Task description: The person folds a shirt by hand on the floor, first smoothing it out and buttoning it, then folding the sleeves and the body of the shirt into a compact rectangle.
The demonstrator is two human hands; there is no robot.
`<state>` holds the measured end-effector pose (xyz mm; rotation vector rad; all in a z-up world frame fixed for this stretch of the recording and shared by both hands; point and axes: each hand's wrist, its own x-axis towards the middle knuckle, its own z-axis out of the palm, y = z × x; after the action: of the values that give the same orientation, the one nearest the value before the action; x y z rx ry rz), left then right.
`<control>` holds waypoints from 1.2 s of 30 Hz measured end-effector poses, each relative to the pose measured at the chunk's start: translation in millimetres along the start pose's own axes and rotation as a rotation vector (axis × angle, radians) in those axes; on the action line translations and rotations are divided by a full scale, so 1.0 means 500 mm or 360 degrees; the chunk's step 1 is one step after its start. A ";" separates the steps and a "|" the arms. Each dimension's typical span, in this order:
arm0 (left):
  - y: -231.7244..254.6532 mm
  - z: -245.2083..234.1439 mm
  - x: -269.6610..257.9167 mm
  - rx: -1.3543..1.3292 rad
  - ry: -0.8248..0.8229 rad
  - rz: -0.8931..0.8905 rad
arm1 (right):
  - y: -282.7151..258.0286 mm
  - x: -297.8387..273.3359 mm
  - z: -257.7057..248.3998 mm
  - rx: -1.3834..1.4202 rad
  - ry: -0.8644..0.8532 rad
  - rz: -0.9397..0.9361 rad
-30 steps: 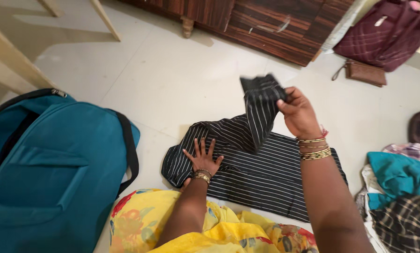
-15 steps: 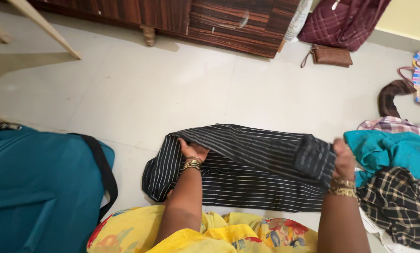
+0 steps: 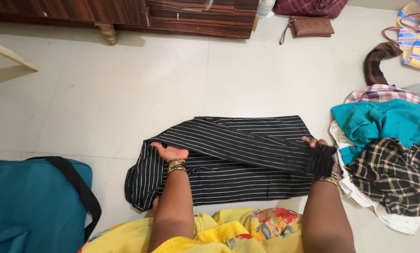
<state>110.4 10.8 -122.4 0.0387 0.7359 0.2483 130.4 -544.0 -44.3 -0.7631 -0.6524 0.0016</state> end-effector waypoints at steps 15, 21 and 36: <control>0.005 0.007 0.031 0.0079 -0.0038 -0.0133 | -0.013 -0.014 -0.004 -0.2237 0.0967 0.1892; 0.032 -0.038 0.074 0.0109 -0.0054 -0.0277 | -0.046 -0.007 -0.012 -0.1778 0.1406 0.1336; 0.014 0.067 -0.127 0.2172 0.0899 0.1644 | 0.115 0.039 0.070 -0.2898 0.1117 0.1106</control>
<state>86.1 4.4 -54.7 1.7357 1.2865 0.7083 140.0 -475.0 -51.8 -2.5439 0.5440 -0.2425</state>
